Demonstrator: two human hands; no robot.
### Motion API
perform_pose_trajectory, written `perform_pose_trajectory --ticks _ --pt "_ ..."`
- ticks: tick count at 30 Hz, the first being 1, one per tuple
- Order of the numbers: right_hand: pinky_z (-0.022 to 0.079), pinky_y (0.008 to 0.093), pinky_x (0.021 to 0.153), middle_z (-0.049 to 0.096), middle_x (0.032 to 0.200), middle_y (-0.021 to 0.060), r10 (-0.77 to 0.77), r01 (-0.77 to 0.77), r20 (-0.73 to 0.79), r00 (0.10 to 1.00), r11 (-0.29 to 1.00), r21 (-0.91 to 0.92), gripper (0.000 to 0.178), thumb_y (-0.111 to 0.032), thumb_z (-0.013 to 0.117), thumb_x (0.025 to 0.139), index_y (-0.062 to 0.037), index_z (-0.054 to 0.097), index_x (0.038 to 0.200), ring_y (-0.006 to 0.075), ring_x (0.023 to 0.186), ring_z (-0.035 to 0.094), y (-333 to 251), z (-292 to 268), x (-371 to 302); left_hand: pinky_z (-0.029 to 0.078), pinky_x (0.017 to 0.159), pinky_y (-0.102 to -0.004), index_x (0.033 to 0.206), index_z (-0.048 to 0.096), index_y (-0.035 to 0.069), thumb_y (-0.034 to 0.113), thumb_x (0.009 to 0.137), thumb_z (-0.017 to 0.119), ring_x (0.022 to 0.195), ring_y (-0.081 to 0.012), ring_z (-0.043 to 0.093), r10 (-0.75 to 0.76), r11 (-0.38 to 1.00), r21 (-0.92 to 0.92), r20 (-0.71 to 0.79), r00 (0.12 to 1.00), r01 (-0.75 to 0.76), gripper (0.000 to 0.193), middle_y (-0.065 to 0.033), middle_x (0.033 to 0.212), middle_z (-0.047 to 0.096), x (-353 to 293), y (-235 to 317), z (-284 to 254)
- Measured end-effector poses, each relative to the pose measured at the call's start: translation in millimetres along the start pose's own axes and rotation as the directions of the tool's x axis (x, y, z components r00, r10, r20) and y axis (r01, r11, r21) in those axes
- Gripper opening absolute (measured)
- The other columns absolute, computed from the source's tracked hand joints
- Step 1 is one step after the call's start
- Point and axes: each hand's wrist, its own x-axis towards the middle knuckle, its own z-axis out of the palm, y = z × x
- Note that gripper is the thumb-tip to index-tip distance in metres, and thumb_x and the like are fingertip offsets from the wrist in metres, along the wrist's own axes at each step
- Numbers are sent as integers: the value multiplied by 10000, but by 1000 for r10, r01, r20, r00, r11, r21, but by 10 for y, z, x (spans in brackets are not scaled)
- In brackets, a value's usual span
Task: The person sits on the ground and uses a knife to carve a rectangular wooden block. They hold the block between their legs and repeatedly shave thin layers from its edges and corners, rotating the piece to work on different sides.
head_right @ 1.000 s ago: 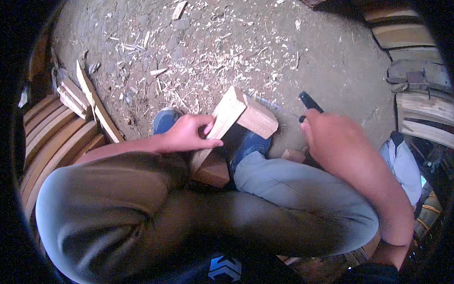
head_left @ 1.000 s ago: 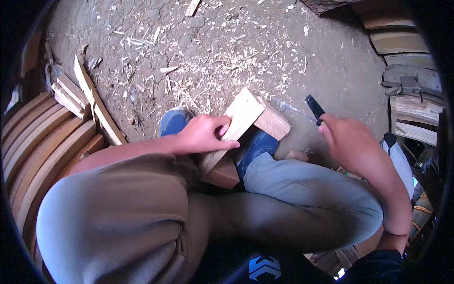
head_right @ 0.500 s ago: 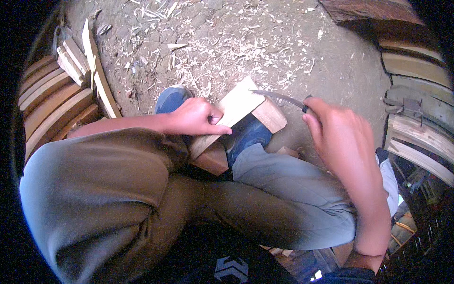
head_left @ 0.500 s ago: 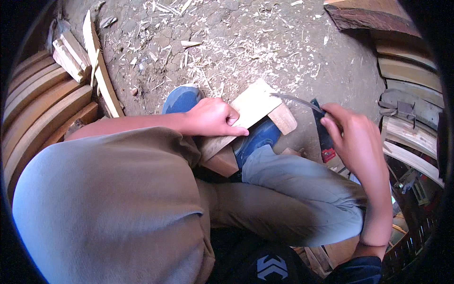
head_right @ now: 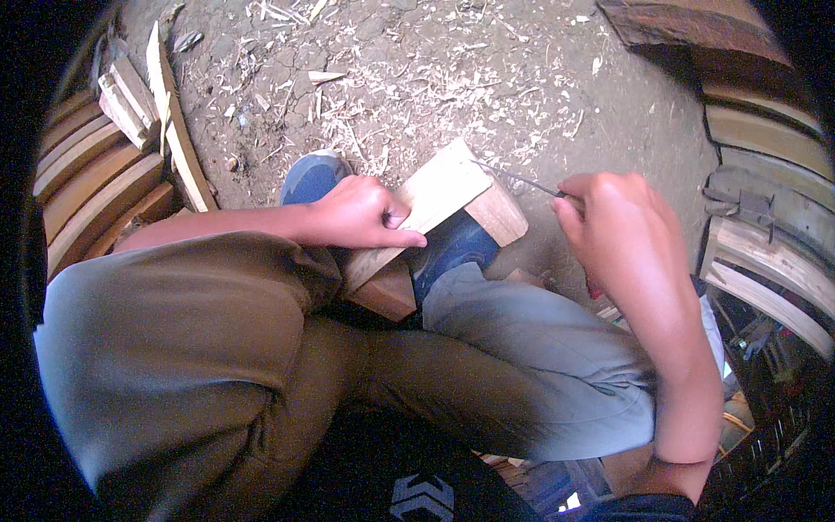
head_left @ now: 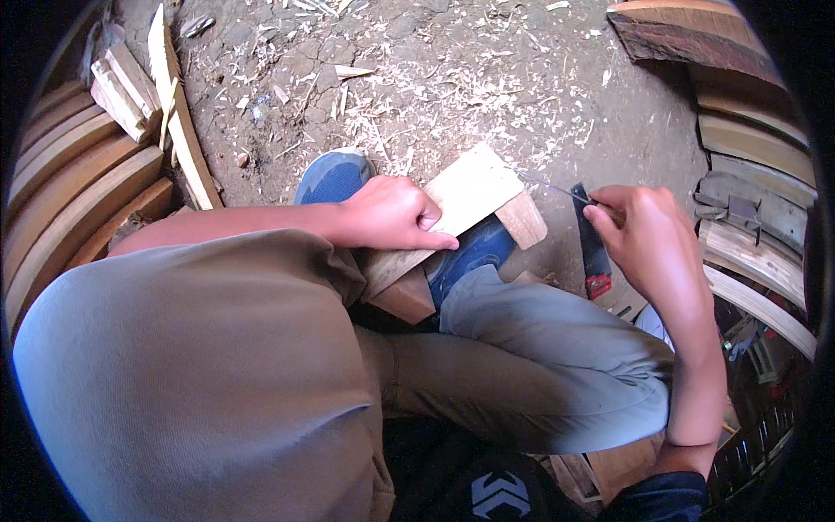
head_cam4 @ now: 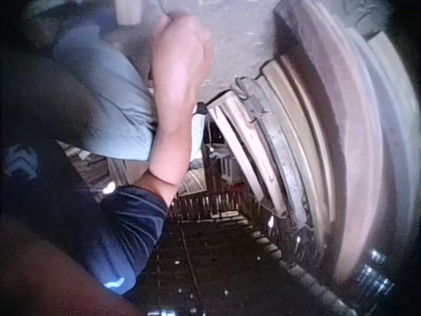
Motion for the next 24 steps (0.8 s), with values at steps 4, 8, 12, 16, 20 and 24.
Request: perform_pose_trajectory --ticks 4,8,12,16,20,24 --pt "589 515 778 721 858 260 -92 90 -19 996 993 -76 263 -231 660 948 2 740 855 442 838 724 55 520 116 427 511 -441 578 540 69 587 878 735 513 -335 581 29 999 19 -11 1000 -29 629 -115 529 522 39 8 14" --pt "579 518 805 717 894 279 -68 63 -42 997 992 -110 289 -257 661 958 8 742 875 442 886 721 118 443 377 472 595 -431 795 576 87 581 819 798 661 -327 637 -15 1000 -6 -39 999 15 542 -119 734 619 34 50 -37" --pt "565 519 844 716 932 290 44 -45 -154 987 999 -2 296 -254 678 954 32 736 908 439 942 715 322 96 492 518 906 -465 1350 490 106 536 788 833 1088 -379 632 41 998 -52 -103 994 -46 786 -178 1337 558 185 165 -203" --pt "556 524 859 717 964 289 54 -58 -270 961 998 -6 299 -248 701 944 46 728 984 449 959 710 490 -305 510 498 1055 -462 1513 393 90 550 835 779 1286 -398 578 166 986 19 -20 986 -166 906 -189 1513 461 463 208 -374" --pt "553 527 872 714 1005 290 83 -93 -244 966 995 -32 300 -251 702 943 38 726 1020 449 987 704 588 -364 482 559 959 -441 1434 512 84 579 843 763 1224 -340 639 144 989 34 71 987 -146 811 -133 1415 582 640 253 -517" --pt "555 519 890 717 1030 283 72 -74 -218 973 997 -1 292 -256 710 931 25 734 1008 442 1010 701 695 -265 475 581 941 -392 1331 645 96 496 865 777 1164 -293 688 291 957 36 -71 954 -289 628 -102 1350 661 628 193 -475"
